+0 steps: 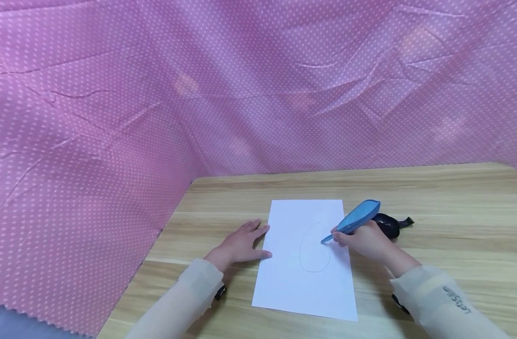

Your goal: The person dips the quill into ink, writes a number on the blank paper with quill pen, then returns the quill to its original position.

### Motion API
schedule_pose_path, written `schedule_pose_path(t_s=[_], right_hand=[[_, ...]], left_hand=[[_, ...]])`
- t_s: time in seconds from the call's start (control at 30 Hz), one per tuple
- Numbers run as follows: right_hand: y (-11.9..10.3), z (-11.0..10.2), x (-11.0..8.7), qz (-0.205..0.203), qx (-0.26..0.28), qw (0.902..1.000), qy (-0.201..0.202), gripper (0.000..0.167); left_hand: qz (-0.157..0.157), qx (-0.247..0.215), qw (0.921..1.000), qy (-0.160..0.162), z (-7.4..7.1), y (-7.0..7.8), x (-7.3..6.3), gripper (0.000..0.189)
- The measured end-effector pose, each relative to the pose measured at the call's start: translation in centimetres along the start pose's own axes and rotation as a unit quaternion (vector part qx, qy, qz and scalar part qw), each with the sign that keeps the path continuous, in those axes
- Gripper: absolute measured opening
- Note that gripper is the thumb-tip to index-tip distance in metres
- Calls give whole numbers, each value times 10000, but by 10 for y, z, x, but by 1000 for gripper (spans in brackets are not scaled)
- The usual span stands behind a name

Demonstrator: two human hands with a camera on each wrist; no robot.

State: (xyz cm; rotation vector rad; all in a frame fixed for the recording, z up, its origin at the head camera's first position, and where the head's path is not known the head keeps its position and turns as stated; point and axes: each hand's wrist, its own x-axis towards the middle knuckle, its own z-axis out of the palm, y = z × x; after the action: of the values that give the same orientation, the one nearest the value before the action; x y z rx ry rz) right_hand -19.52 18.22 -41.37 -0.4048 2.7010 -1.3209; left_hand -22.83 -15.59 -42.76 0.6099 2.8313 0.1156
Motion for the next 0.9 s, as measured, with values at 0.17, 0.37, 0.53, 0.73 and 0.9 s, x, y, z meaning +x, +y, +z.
schedule_pose_path(t_s=[0.17,0.37,0.53,0.73,0.9], right_hand=[[-3,2,4,-21,-75,10000,0,26],[-4,5,9,-241,-172,9996,-16,25],[-5,7,13,-340,-40,9994,-70,22],[-8,8,16,-337,218,9991,-160,22],[-10,10,18,-249,185,9993,-222,22]], left_hand=[[-17,-55,10000,-11,-1,1,0,84],[-29,-80,10000,-23,-4,2,-1,84],[-48,-83,9999,-33,-4,3,-1,84],[-62,-120,9999,-71,-4,4,1,84],[-88,-111,9999,-78,-4,4,2,85]])
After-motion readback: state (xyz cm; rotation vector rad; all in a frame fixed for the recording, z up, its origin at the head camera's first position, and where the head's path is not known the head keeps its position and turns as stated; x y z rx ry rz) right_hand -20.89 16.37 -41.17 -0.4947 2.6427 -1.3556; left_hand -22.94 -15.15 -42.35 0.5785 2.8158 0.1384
